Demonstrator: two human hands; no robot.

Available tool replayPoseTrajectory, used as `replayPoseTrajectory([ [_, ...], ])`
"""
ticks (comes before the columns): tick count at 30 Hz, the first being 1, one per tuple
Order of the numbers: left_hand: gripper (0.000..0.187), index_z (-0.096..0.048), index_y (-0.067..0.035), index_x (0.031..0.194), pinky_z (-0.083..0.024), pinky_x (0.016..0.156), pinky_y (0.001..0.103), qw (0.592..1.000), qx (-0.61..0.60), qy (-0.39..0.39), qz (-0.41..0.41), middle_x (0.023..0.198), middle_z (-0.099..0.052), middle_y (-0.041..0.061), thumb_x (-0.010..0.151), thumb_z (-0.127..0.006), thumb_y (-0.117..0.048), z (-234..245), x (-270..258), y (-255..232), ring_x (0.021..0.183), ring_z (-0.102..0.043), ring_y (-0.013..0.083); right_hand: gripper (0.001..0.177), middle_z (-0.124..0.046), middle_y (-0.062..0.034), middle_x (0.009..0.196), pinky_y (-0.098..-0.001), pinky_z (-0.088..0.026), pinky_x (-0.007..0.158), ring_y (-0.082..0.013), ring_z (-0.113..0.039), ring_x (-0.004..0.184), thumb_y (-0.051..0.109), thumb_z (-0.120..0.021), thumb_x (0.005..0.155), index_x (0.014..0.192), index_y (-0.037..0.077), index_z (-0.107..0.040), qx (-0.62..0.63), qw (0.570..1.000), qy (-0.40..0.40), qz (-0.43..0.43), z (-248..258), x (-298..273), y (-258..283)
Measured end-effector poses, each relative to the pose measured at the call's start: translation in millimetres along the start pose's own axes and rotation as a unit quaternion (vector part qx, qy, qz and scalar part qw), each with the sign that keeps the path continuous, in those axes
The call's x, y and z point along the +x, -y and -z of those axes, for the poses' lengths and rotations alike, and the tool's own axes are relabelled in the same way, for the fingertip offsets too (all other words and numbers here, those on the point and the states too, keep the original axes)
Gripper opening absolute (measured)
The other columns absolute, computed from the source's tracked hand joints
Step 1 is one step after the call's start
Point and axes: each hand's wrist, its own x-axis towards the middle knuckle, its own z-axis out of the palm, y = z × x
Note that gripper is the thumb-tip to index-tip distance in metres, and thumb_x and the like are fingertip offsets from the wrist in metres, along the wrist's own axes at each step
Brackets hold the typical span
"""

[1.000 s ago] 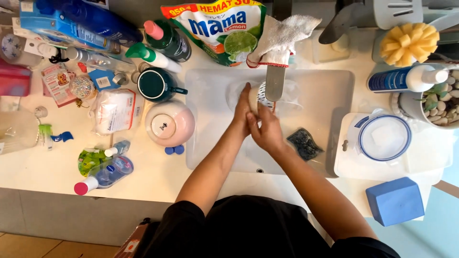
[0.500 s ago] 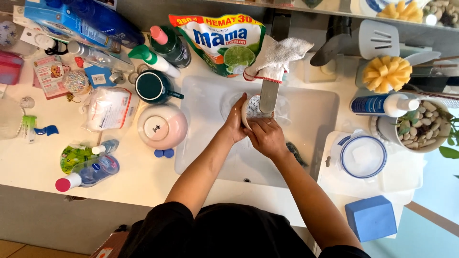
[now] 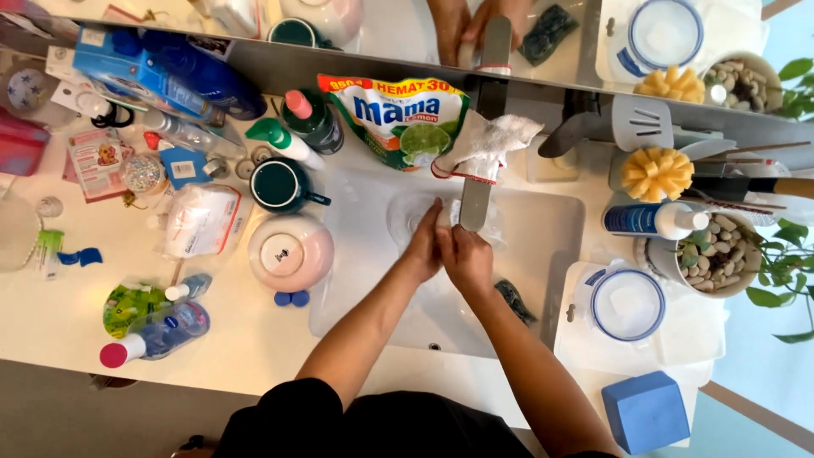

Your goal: Washing and rinsing small containers and a spoon in a sink using a sponge and soap.

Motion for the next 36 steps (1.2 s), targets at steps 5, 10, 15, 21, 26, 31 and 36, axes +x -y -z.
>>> replayPoseTrajectory([
  [5, 0.042, -0.060, -0.026, 0.133, -0.050, 0.104, 0.035, 0.998, 0.010, -0.051, -0.029, 0.135, -0.063, -0.003, 0.104, -0.048, -0.054, -5, -10, 13, 0.123, -0.060, 0.0153, 0.030, -0.072, -0.0142, 0.097, -0.0361, -0.055, 0.079, -0.0262, -0.070, 0.091, 0.030, -0.059, 0.104, 0.106, 0.002, -0.068, 0.391, 0.871, 0.002, -0.297, 10, 26, 13],
  [10, 0.059, -0.062, -0.022, 0.126, -0.053, 0.091, 0.048, 0.995, -0.005, -0.021, 0.095, 0.124, -0.066, 0.004, 0.093, -0.042, -0.067, -12, -17, -20, 0.112, -0.062, 0.0255, 0.022, -0.072, -0.0063, 0.101, -0.0363, -0.059, 0.083, -0.0242, -0.069, 0.097, 0.023, -0.056, 0.098, 0.110, 0.006, -0.064, 0.573, 0.760, 0.015, -0.306, 15, 18, 20],
  [15, 0.060, -0.063, -0.020, 0.130, -0.054, 0.088, 0.051, 0.971, 0.101, -0.014, 0.216, 0.123, -0.068, 0.007, 0.095, -0.049, -0.067, -31, -36, -48, 0.109, -0.064, 0.0286, 0.020, -0.073, -0.0180, 0.090, -0.0440, -0.056, 0.078, -0.0351, -0.071, 0.086, 0.019, -0.060, 0.090, 0.100, 0.004, -0.070, 0.045, 0.982, 0.177, -0.043, 17, 16, 1],
  [21, 0.069, -0.051, -0.017, 0.138, -0.054, 0.095, 0.057, 0.906, 0.329, 0.255, -0.074, 0.132, -0.059, 0.011, 0.082, -0.084, -0.041, -7, -11, -28, 0.118, -0.059, 0.0283, 0.018, -0.073, -0.0206, 0.086, -0.0497, -0.055, 0.078, -0.0423, -0.071, 0.083, 0.021, -0.066, 0.085, 0.091, 0.005, -0.068, 0.018, 0.995, -0.074, -0.064, -16, 11, -13],
  [26, 0.053, -0.067, -0.014, 0.122, -0.057, 0.083, 0.052, 0.957, 0.165, 0.001, 0.239, 0.119, -0.070, 0.010, 0.092, -0.055, -0.056, -34, -22, -30, 0.105, -0.067, 0.0285, 0.030, -0.073, -0.0193, 0.107, -0.0436, -0.056, 0.086, -0.0347, -0.070, 0.100, 0.023, -0.067, 0.084, 0.108, 0.004, -0.069, 0.046, 0.978, 0.173, -0.109, -2, 10, -7],
  [31, 0.040, -0.064, -0.013, 0.126, -0.057, 0.096, 0.049, 0.986, 0.026, 0.060, 0.151, 0.125, -0.066, 0.007, 0.106, -0.058, -0.046, -19, -4, -27, 0.116, -0.064, 0.0266, 0.030, -0.073, -0.0191, 0.102, -0.0453, -0.055, 0.088, -0.0371, -0.069, 0.099, 0.020, -0.066, 0.083, 0.105, 0.001, -0.069, 0.064, 0.996, 0.000, -0.054, 0, 17, -8],
  [36, 0.042, -0.064, -0.019, 0.119, -0.055, 0.079, 0.049, 0.970, 0.149, -0.003, 0.192, 0.117, -0.067, 0.002, 0.096, -0.045, -0.050, -45, -20, -35, 0.104, -0.066, 0.0225, 0.028, -0.078, -0.0126, 0.110, -0.0442, -0.054, 0.099, -0.0331, -0.072, 0.108, 0.029, -0.062, 0.095, 0.110, 0.011, -0.077, -0.081, 0.986, 0.088, -0.116, -30, 19, -33],
])
